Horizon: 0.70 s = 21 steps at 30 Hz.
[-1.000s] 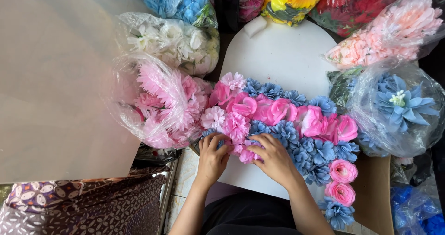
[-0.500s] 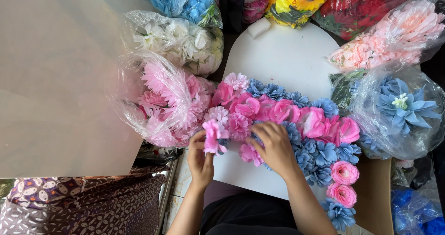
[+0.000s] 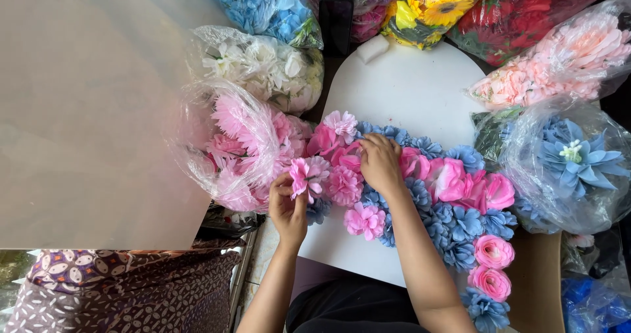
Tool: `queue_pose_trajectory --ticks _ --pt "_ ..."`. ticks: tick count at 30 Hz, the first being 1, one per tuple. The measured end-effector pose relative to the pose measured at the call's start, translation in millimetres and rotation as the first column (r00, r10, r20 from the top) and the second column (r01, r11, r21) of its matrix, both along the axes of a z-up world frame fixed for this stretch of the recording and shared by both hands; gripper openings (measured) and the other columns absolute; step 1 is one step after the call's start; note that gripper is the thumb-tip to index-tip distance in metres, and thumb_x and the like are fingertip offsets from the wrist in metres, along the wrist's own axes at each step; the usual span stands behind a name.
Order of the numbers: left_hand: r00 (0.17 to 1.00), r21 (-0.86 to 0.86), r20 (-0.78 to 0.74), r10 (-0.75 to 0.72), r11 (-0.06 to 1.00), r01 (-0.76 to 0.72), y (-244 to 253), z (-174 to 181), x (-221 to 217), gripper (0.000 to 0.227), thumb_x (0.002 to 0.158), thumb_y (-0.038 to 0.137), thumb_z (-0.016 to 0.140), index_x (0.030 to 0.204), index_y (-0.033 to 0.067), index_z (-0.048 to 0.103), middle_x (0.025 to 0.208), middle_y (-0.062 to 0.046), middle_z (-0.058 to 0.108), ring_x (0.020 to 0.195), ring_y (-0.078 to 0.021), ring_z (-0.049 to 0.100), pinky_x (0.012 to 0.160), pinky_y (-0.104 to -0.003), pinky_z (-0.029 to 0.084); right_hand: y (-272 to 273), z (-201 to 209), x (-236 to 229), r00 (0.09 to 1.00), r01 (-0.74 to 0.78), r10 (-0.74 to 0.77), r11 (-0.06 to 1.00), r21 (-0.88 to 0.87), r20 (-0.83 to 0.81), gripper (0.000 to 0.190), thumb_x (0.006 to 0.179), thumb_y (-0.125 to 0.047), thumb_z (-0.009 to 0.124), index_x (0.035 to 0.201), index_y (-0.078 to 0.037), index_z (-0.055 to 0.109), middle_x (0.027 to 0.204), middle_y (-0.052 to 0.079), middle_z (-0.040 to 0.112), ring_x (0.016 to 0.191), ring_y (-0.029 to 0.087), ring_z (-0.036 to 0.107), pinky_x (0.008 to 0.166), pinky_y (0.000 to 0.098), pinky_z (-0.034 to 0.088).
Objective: Arranging artificial flower heads into a decorative pattern on a white board
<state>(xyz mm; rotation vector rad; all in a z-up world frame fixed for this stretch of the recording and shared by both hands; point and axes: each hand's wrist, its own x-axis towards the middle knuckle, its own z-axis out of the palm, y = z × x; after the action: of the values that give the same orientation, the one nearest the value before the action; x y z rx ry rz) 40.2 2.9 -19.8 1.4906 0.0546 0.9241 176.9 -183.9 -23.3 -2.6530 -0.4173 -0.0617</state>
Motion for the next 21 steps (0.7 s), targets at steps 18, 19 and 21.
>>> queue_pose_trajectory --ticks 18,19,21 --pt "0.993 0.252 0.064 0.097 0.961 -0.110 -22.5 7.6 12.8 0.014 0.079 -0.006 0.077 0.086 0.0006 0.067 0.106 -0.023 0.067 0.093 -0.0380 0.067 0.082 -0.047 0.052 -14.9 14.1 -13.4 0.983 -0.112 0.041 0.906 0.408 0.180 0.020 0.094 -0.009 0.065 0.109 -0.010 0.080 0.107 0.011 0.077 0.114 0.030 0.069 0.097 0.0405 0.052" --pt "0.993 0.252 0.065 0.096 0.962 -0.109 -23.3 10.6 14.4 0.014 0.079 -0.006 0.077 0.086 0.0006 0.067 0.106 -0.023 0.067 0.093 -0.0380 0.067 0.082 -0.047 0.052 -14.2 18.7 -15.7 0.983 -0.112 0.040 0.906 0.408 0.181 0.020 0.094 -0.009 0.065 0.109 -0.010 0.080 0.107 0.011 0.077 0.114 0.030 0.069 0.097 0.0405 0.052" --pt "0.996 0.221 0.012 0.089 0.971 -0.089 -24.6 17.0 17.4 0.012 0.082 -0.006 0.076 0.088 0.0009 0.067 0.108 -0.021 0.068 0.096 -0.0373 0.068 0.085 -0.045 0.053 -12.7 28.2 -20.5 0.997 -0.034 -0.005 0.842 0.538 0.071 0.020 0.098 -0.004 0.062 0.109 -0.001 0.078 0.107 0.016 0.076 0.118 0.034 0.067 0.103 0.0431 0.050"
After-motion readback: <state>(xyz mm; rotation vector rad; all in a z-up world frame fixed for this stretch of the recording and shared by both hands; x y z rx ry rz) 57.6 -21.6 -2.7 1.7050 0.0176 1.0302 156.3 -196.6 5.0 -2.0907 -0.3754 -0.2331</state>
